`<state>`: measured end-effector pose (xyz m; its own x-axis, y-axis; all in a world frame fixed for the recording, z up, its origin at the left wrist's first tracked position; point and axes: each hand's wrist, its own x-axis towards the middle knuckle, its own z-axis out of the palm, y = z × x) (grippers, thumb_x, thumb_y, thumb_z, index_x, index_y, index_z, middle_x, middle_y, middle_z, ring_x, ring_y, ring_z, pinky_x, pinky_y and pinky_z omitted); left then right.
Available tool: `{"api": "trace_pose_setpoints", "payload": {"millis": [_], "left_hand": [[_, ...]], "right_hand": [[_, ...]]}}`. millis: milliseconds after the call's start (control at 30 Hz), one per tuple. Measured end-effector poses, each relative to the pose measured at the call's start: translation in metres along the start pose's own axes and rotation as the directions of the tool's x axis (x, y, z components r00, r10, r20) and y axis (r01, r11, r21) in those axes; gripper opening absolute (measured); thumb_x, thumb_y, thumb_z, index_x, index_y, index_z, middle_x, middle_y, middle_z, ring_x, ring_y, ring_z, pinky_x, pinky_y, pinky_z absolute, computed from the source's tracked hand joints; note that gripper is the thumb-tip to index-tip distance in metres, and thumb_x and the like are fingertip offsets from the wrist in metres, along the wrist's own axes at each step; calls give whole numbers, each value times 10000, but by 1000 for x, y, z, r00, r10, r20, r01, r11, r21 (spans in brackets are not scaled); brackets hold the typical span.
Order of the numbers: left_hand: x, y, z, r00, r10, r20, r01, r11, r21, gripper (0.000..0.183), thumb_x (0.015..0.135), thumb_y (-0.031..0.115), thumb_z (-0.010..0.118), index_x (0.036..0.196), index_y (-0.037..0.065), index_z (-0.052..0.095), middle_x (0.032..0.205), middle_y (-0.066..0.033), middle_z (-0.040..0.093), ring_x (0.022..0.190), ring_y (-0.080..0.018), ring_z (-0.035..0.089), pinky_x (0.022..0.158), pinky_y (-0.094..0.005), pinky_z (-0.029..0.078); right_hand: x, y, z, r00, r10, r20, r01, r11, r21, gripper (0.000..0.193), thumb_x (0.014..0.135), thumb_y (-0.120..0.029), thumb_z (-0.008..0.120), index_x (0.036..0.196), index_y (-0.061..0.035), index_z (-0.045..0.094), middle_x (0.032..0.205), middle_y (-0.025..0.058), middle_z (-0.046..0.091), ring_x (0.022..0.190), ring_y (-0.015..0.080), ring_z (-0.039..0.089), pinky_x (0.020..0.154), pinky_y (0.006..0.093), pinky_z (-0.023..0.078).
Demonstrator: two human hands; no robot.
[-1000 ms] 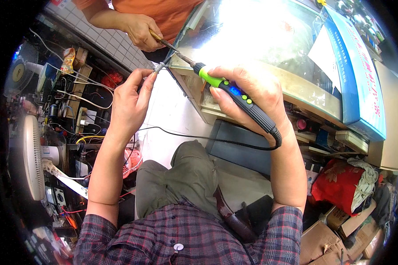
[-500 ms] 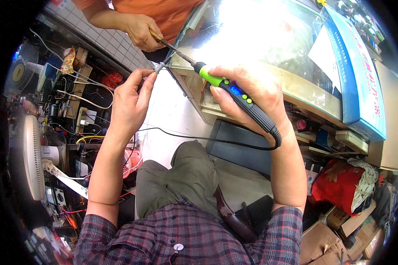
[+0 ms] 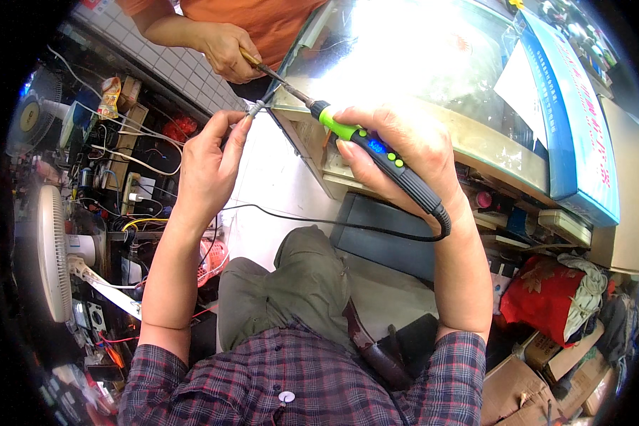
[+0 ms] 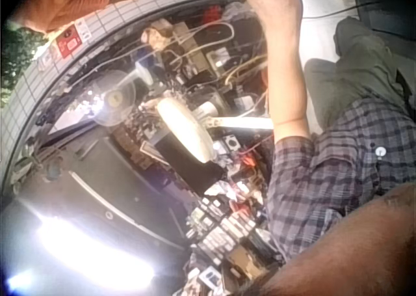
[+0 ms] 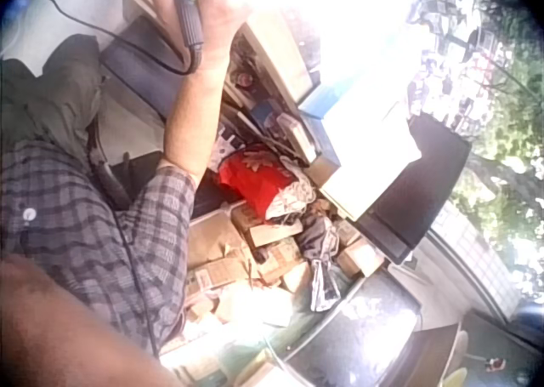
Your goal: The person uses a soldering iron to heat and join a small wire or connector while seated on the floor. They hold the wire with one hand and apply the soldering iron with the other, repeating the process on different sections.
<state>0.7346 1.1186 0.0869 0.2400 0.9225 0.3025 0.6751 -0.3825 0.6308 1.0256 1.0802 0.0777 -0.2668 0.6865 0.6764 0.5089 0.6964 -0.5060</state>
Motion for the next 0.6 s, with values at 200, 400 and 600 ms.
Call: {"api": "trace_pose_setpoints", "payload": {"millis": [200, 400, 600], "left_hand": [[0, 4, 0, 1000, -13, 0, 13, 1000, -3, 250, 1095, 216, 658, 1149, -23, 708, 877, -176, 731, 780, -193, 692, 756, -335, 546], [1, 6, 0, 1000, -20, 4, 20, 1000, -1, 250, 1095, 215, 658, 1150, -22, 709, 883, -179, 734, 785, -195, 697, 763, -335, 548], [2, 1, 3, 1000, 0, -7, 0, 1000, 0, 246, 1093, 213, 660, 1149, -22, 710, 889, -182, 739, 789, -203, 705, 765, -336, 551]], "right_hand": [[-1, 0, -4, 1000, -6, -3, 6, 1000, 20, 315, 913, -53, 759, 1227, -34, 741, 1058, 135, 770, 883, 221, 717, 808, 327, 556], [-1, 2, -5, 1000, -17, -21, 18, 999, 45, 296, 917, -54, 749, 1210, -16, 736, 1061, 140, 772, 893, 221, 725, 813, 326, 558], [-2, 7, -2, 999, -40, -22, 41, 999, 33, 292, 913, -50, 743, 1202, -10, 733, 1051, 140, 774, 901, 225, 737, 821, 328, 567]]}}
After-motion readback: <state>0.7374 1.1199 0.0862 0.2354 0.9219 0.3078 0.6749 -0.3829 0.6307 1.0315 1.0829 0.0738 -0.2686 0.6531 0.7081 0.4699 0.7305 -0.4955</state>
